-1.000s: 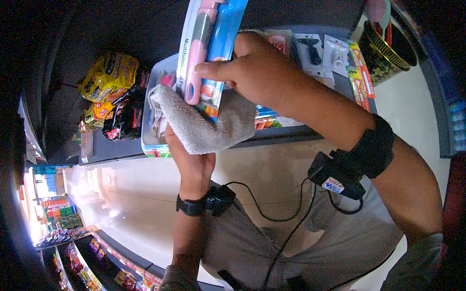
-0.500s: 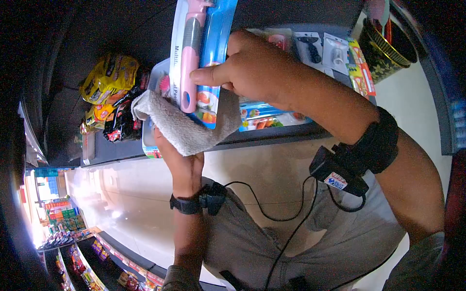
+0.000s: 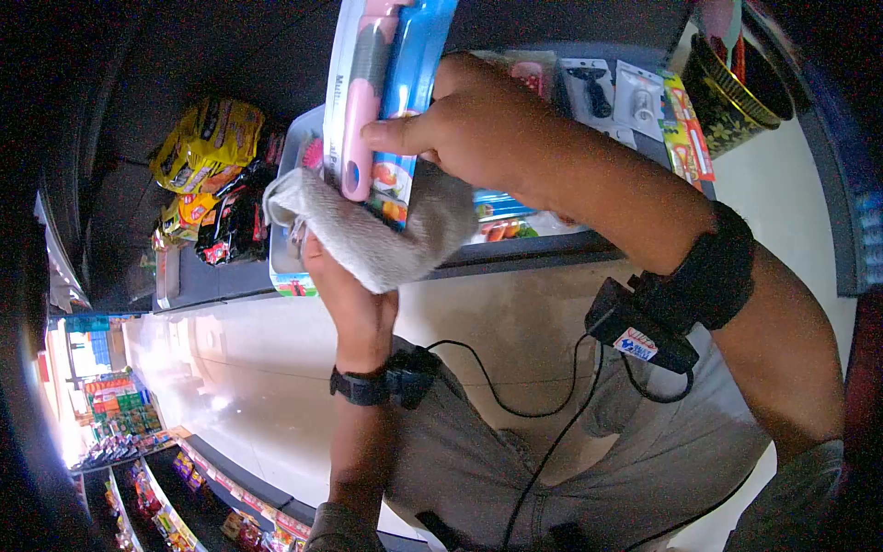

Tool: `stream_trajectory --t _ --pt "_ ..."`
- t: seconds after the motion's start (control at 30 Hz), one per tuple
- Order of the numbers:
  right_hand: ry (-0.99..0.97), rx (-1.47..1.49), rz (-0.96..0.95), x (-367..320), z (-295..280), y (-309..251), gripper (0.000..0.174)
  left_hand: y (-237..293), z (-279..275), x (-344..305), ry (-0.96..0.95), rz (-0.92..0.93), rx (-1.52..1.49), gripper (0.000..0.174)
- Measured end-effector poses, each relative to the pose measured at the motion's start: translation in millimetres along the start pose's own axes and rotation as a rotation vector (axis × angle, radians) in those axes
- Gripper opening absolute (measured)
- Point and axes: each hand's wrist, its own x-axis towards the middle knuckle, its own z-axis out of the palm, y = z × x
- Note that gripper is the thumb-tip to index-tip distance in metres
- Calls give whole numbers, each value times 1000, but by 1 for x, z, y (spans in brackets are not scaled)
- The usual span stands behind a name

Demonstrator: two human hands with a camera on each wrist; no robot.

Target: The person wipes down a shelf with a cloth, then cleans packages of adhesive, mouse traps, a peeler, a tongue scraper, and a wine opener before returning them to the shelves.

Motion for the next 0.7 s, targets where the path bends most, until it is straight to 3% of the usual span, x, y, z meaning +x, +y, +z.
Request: stream_trajectory --t 0.13,0.27,0.4,0.43,0.5,0.57,0.6,0.63,0.7 --pt "-8 -250 9 1 -4 4 19 0 -15 19 59 22 -66 21" --pt "77 -530 143 3 -12 -4 28 -10 -45 37 122 192 133 16" --pt "211 -513 268 10 -20 1 25 -21 -52 46 49 193 253 11" --pt "213 -517 253 10 -21 2 25 -29 -73 51 -15 94 554 18" --pt "218 -526 224 11 -22 3 26 -49 -99 61 -235 -91 715 14" --pt "201 -514 175 14 -25 10 26 -87 -162 75 -432 -61 1127 13" --pt "193 -506 152 16 -27 15 26 -36 -107 55 -495 -83 1264 12" --pt "205 -507 166 19 -28 19 26 -22 -111 52 -549 -120 1245 17" --pt "234 -506 195 26 -28 23 26 26 -93 33 -396 -202 940 21"
